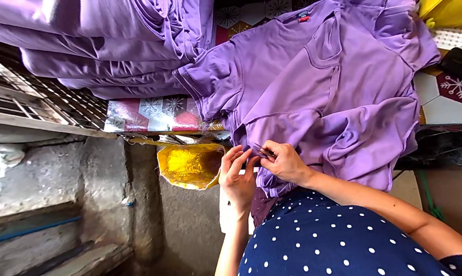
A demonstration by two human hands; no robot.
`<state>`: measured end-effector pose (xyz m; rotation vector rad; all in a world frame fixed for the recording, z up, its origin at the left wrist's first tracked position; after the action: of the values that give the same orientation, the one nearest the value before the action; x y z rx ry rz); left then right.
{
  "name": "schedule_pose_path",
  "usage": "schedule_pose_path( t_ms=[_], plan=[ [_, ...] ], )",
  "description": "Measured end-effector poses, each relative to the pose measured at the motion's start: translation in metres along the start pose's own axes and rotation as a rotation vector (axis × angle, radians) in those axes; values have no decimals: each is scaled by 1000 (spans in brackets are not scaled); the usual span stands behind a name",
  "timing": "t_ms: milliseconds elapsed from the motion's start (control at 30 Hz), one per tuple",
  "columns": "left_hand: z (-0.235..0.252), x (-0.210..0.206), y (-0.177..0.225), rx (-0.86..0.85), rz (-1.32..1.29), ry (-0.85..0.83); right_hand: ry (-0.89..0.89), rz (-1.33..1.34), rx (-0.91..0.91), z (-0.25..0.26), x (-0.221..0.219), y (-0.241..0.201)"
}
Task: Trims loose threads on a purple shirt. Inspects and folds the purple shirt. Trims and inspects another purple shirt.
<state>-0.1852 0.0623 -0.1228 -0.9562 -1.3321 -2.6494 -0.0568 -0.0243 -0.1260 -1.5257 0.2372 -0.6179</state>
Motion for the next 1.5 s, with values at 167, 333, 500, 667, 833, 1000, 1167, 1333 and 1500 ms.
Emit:
schedule_pose_path(
  t_ms=[167,333,500,667,833,1000,1167,1333,1500],
  plan=[
    [-4,9,-9,183,-74,18,98,55,109,-5,-1,5],
    [-17,5,9,970,-765,-446,187,55,323,-11,5,0],
    [-4,-19,30,1081,-1221,-90,169,-62,507,-21,20,-5],
    [11,-8,46,918,-1030,30,-26,-109,241,-34,41,-5],
    [11,-8,53,875,-1015,28,66,-206,313,-26,50,-21],
    [7,-12,56,809,-1019,3,39,-174,271,-18,47,-19],
    [5,-11,59,779,-998,-2,78,-144,321,-19,45,-18],
    [4,-11,58,782,-980,-12,78,-142,318,-20,45,-18],
    [5,-12,57,823,-961,24,137,-82,290,-21,52,-19]
  ],
)
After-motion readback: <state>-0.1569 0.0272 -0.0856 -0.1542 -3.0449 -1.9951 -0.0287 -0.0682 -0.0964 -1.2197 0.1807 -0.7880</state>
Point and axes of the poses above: each hand's wrist, its own z-axis towards the middle knuckle, its own x-axis out of the back of the hand, y = z × x, the point moved 2 cm from there along z, towards the middle knuckle, and after that the axes turned 9 degrees about z, right-handed, at the moved point
